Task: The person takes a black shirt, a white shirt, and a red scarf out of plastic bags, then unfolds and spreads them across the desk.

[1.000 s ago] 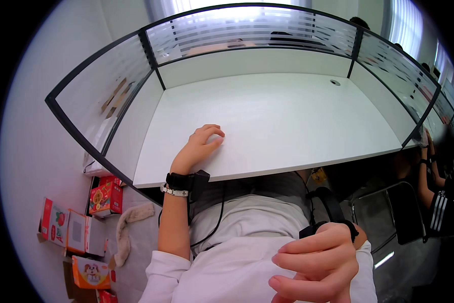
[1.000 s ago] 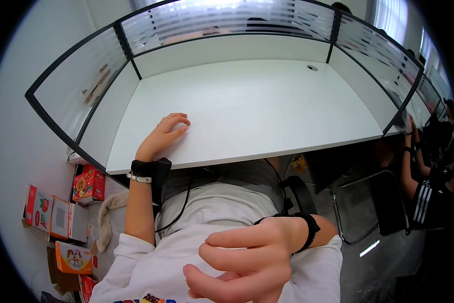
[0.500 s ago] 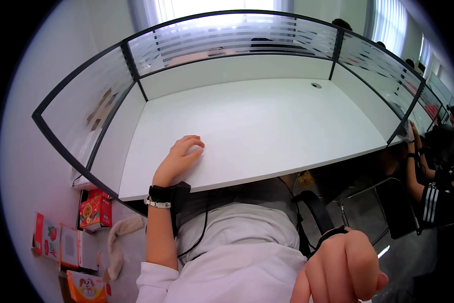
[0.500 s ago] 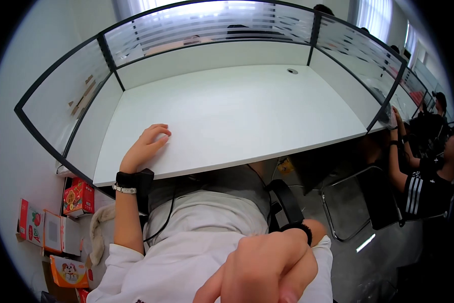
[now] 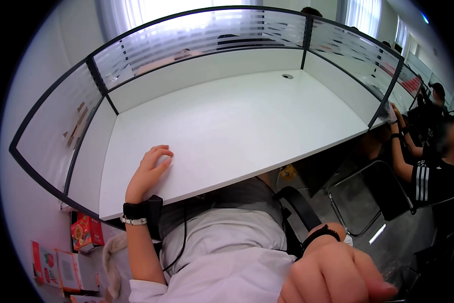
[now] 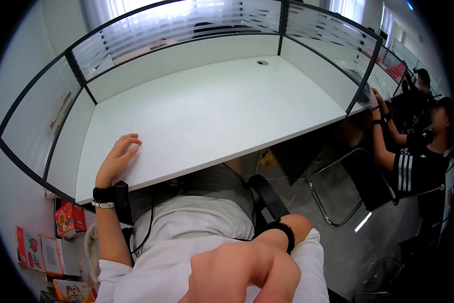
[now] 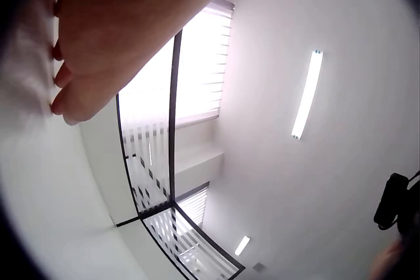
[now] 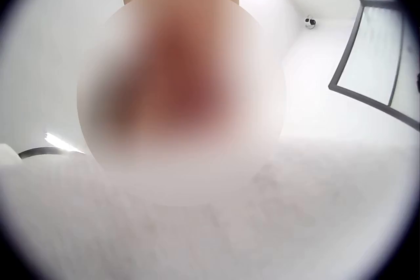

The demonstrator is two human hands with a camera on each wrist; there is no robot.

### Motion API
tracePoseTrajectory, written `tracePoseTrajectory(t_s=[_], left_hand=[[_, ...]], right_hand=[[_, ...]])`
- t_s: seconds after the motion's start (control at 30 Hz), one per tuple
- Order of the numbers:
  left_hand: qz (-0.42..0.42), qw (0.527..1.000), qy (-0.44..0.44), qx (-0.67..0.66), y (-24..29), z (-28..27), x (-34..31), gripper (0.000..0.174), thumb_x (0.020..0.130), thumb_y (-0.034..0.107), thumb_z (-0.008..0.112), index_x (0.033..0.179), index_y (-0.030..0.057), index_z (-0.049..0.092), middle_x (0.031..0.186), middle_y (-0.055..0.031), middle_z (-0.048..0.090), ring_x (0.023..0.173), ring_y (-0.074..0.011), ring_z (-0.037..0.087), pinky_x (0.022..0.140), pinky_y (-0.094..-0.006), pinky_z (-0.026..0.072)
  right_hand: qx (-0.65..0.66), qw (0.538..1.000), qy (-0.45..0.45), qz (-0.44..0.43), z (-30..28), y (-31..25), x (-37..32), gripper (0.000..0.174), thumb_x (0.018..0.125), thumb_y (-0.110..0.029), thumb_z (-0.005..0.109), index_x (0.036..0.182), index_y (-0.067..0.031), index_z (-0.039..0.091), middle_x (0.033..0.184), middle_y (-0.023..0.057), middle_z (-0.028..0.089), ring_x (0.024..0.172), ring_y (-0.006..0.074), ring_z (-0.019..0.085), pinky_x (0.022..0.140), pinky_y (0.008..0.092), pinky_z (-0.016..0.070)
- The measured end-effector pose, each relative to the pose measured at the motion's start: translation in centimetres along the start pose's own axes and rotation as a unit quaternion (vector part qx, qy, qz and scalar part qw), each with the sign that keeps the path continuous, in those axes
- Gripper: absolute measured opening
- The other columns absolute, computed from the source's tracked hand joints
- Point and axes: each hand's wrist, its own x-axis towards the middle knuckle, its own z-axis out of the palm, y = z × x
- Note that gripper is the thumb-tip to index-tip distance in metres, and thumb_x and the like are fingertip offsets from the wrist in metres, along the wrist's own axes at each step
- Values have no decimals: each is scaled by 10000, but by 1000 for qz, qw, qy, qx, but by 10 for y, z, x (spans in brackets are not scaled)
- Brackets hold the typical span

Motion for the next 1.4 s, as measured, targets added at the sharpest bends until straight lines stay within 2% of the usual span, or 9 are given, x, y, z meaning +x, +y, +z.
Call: tracePoseTrajectory(t_s=[0.17,0.27,0.53,0.6,0.63,0.7,1.17,1.2,1.4], left_hand=[[-7,1000,-17,-1,8,-4,-1,195,929,136,549,1096,62,615,1350,-113,502,1307,-264,421,1103,-340,300],[-14,1000,-13,-11,6,-3,-1,191,928,142,556,1091,62,617,1352,-113,502,1308,-264,418,1105,-343,297],[-3,1000,-5,-3,1,-1,-1,186,932,170,562,1077,65,612,1338,-116,510,1290,-271,430,1097,-360,296],[5,1000,-4,10,0,0,2,184,933,172,561,1073,65,612,1335,-117,512,1288,-273,432,1096,-361,298],[4,1000,-4,7,0,0,1,184,932,171,560,1072,64,612,1335,-119,513,1288,-275,432,1096,-362,298],[2,1000,-3,6,0,-1,-1,183,931,170,559,1071,64,612,1334,-120,514,1289,-276,432,1097,-364,299],[-22,1000,-6,7,4,-2,-1,202,932,203,571,1088,85,619,1345,-108,515,1283,-278,438,1083,-370,324],[-14,1000,-5,11,4,-2,-1,204,932,206,573,1089,84,620,1344,-108,516,1283,-279,439,1086,-371,322],[-3,1000,1,16,-2,0,0,218,932,223,583,1097,86,626,1341,-116,522,1289,-286,432,1098,-384,313]], right_hand=[[41,992,120,22,13,-5,-1,285,946,-173,610,751,21,533,550,34,437,421,163,399,701,463,434],[-12,998,43,46,5,-13,-4,404,988,-281,525,708,10,529,518,34,426,376,154,387,1034,637,351],[-280,949,-144,26,-22,-8,11,439,978,-316,513,669,-10,573,546,50,483,431,183,484,1016,524,444],[-473,713,-458,-244,-44,-7,44,380,964,-262,509,663,-39,570,567,43,502,448,170,497,990,454,485],[-472,712,-459,-244,-34,-5,30,380,964,-262,509,663,-39,570,567,43,502,448,170,497,990,454,485],[-537,825,-159,-72,-4,5,-2,334,946,-212,503,658,-53,561,566,39,504,441,156,486,974,411,502],[-290,957,-2,23,-16,-15,6,312,973,-260,461,833,-30,617,580,110,540,448,217,514,787,549,551],[-264,963,-26,44,-26,-25,6,403,927,-254,475,753,80,619,567,124,518,478,232,520,1093,712,149],[-267,953,141,-6,-48,-35,11,323,958,-256,314,725,-74,443,517,54,460,426,152,412,1223,445,33]])
